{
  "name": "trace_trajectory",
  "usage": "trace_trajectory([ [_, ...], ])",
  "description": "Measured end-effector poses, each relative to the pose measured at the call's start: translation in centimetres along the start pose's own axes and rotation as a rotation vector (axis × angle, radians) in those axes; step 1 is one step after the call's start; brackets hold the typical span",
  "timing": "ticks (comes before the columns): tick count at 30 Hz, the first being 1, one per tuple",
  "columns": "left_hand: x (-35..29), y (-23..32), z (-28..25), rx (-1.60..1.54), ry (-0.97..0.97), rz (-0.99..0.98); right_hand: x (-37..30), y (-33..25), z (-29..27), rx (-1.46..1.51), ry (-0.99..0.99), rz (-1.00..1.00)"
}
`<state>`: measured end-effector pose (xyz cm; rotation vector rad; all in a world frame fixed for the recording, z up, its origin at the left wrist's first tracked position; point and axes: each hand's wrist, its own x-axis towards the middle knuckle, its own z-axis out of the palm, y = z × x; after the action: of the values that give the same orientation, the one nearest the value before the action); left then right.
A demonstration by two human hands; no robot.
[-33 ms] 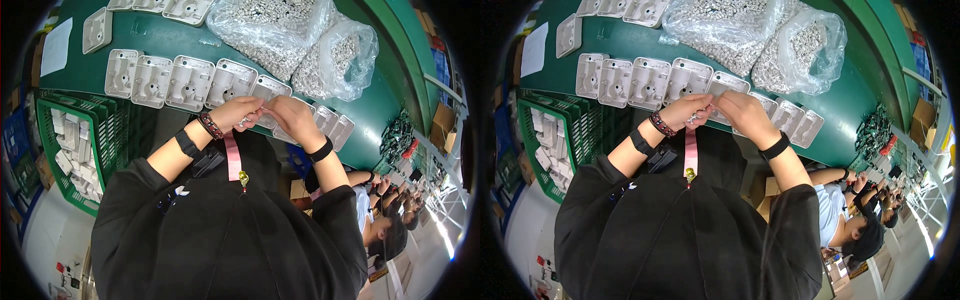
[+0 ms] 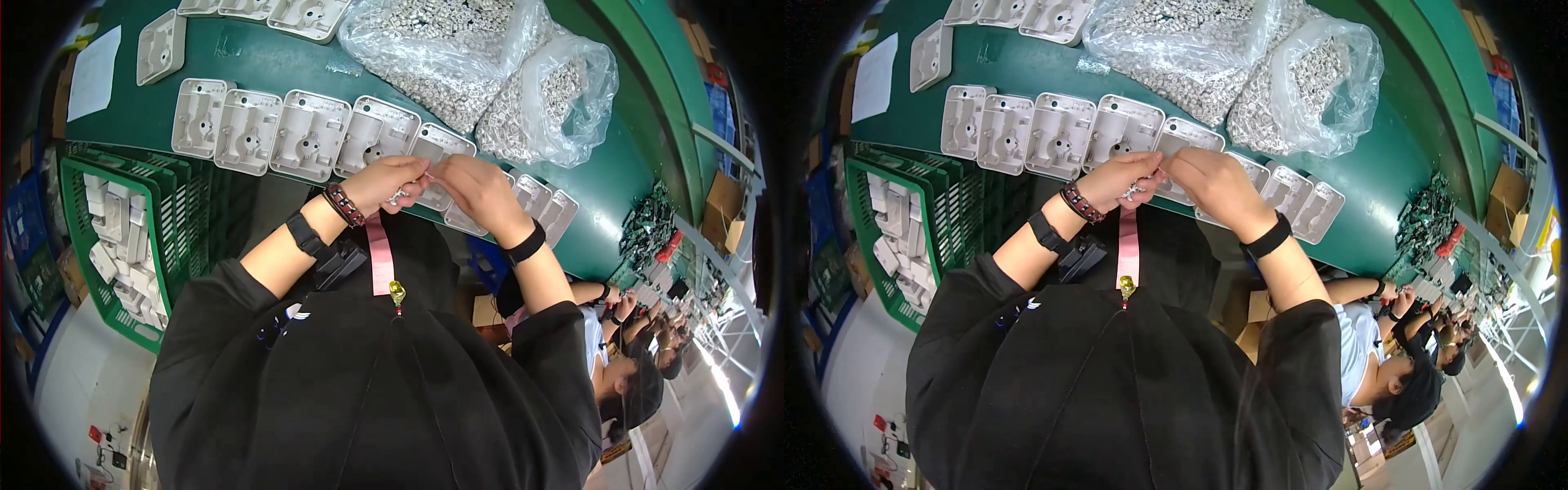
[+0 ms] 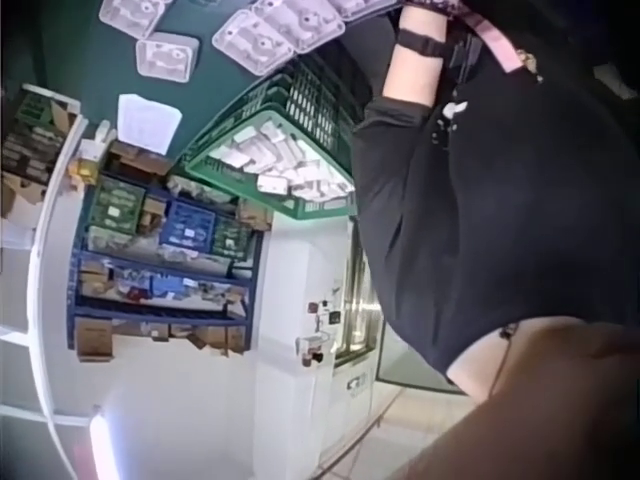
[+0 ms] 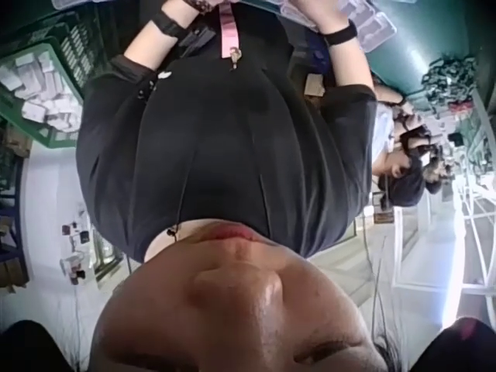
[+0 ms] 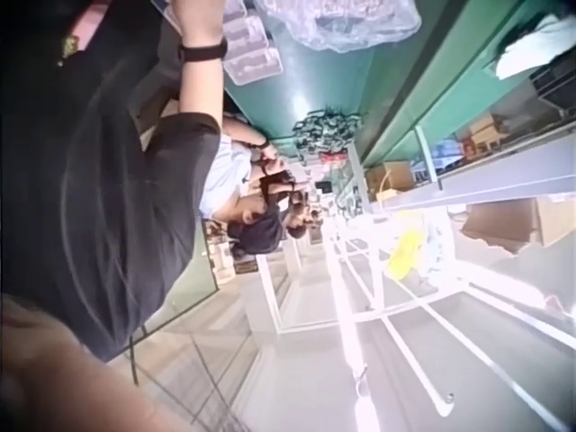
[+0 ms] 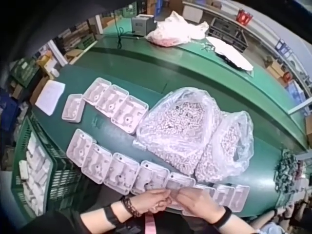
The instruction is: The person assembles electrical boxes by inserting small white components from bags into plastic housings. They arrange the housings in rows on the table to install the parts and then stack the completed boxes into a green plastic crate.
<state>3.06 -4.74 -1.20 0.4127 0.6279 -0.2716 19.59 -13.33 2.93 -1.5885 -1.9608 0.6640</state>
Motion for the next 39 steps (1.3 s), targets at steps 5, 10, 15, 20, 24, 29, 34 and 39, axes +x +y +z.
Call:
trace_trajectory([
  [5, 1.3, -2.0, -0.9, 0.507, 0.361, 0.286, 1.5, 4.0, -0.1, -0.145, -0.101, -0.169],
  [10, 2.1, -2.8, 0.0, 1.417, 0.838, 0.497, 2.9, 7.3, 1.6, -0.333, -0.196, -0.285],
  [15, 2.8, -3.7, -0.7, 1.484, 0.918, 0.415, 3.8, 7.8, 2.9, -0.377, -0.278, -0.298],
  [20, 2.7, -3.7, -0.5, 1.520, 0.932, 0.387, 3.3, 7.4, 1.9, -0.338, -0.214, -0.332],
  [24, 2.2, -3.6, -0.6, 1.411, 0.962, 0.447, 2.7, 6.5, 0.7, -0.210, -0.249, -0.239],
  [29, -0.1, -1.8, 0.4, 0.537, 0.514, 0.531, 1.4, 1.9, 2.4, 0.342, 0.138, 0.225],
  [34, -0.6, -1.2, 2.1, 0.273, 0.380, 0.438, 0.4, -1.3, 3.9, 0.591, 0.162, 0.313],
  [39, -0.6, -0.5, 4.0, 0.152, 0.274, 0.378, -0.8, -0.8, 3.8, 0.883, 0.173, 0.461],
])
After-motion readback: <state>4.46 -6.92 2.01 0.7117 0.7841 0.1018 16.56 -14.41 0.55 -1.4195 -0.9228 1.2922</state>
